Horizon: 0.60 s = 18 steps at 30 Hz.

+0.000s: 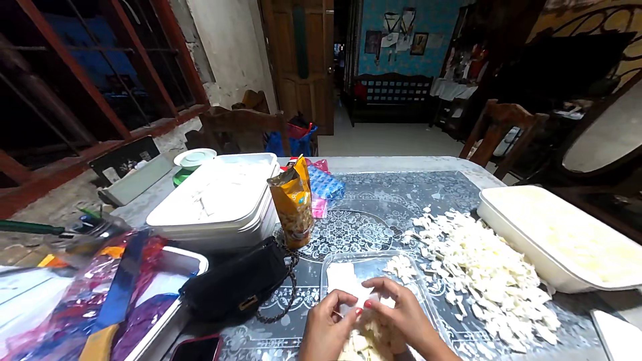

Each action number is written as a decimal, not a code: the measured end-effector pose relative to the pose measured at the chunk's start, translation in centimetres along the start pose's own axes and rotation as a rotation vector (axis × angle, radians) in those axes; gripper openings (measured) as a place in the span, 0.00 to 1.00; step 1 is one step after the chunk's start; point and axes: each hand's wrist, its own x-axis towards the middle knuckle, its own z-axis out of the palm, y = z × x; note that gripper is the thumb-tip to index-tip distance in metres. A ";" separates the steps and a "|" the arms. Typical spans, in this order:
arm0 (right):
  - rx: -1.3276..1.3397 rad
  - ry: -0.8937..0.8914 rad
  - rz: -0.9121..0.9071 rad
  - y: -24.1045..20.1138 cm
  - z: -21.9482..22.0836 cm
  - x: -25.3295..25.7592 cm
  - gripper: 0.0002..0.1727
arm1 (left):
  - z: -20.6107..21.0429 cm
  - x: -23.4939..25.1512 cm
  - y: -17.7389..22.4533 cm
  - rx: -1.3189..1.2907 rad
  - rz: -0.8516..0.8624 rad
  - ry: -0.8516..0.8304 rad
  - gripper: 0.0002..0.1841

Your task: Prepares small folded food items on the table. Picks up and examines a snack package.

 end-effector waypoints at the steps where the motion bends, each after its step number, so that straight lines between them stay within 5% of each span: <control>1: -0.001 -0.041 0.034 -0.1 -0.3 0.1 0.17 | -0.1 0.1 -0.2 0.029 0.008 0.011 0.08; 11: -0.069 -0.073 0.131 -0.1 -0.8 0.4 0.09 | -0.7 0.5 0.6 -0.203 -0.112 -0.041 0.09; 15: -0.163 -0.246 -0.086 -1.1 0.3 -0.6 0.09 | -0.3 0.7 0.3 -0.331 -0.123 0.092 0.22; 18: 0.021 -0.178 -0.146 0.0 0.6 -0.5 0.09 | 0.1 0.7 -0.4 -0.351 -0.131 0.082 0.21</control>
